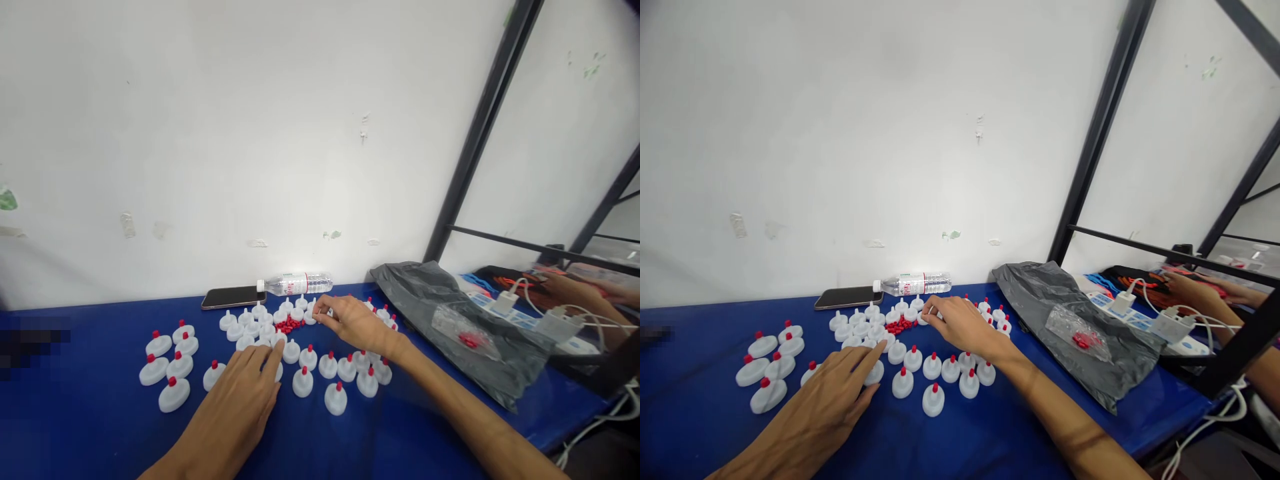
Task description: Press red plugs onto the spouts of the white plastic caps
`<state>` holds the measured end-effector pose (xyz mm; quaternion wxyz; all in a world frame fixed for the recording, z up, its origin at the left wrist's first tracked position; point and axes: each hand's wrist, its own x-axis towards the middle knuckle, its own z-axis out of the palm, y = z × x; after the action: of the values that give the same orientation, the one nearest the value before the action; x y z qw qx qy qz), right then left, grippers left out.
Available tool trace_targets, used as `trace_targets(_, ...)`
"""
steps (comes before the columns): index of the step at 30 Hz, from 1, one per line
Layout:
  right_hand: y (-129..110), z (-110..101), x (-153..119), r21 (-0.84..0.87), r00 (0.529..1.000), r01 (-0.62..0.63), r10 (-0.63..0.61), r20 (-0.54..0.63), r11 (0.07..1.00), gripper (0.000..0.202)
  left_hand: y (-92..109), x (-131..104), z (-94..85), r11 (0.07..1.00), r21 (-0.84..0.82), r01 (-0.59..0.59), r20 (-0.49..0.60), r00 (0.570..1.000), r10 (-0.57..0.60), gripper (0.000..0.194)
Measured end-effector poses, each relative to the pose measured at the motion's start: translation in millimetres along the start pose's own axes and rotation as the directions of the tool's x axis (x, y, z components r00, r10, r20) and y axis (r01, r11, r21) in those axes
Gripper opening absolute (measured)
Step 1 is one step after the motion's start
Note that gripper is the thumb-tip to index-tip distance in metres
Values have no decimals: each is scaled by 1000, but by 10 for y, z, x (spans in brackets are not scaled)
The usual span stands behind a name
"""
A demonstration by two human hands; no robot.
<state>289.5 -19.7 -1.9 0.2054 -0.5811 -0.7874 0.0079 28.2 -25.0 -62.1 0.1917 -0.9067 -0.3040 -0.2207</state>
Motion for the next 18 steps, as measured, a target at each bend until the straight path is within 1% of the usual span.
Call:
trace_targets(3, -97, -40, -34, 152, 997, 78, -77, -14, 985, 17, 1, 23, -36, 1000, 27, 2, -87, 996, 0, 49)
trace_targets(5, -175, -71, -60, 278, 993, 115, -116, -13, 954, 18, -7, 41, -59, 1000, 6, 7, -131, 991, -7, 50)
trace_targets(9, -299, -75, -97, 525, 991, 88, -129, 42, 847, 23, -40, 62, -55, 998, -62, -22, -187, 982, 10, 47)
trace_targets(11, -329, -45, -106, 607, 990, 72, -129, 50, 791, 24, -56, 66, -51, 997, -79, -21, -195, 981, 5, 41)
trace_targets(13, -347, -15, -112, 648, 991, 73, -128, 38, 758, 24, -68, 65, -63, 996, -86, -9, -178, 984, -6, 36)
trace_targets(18, -382, -2, -119, 681, 994, 61, -108, 26, 729, 26, -62, 54, -165, 996, -80, -32, -119, 993, 22, 39)
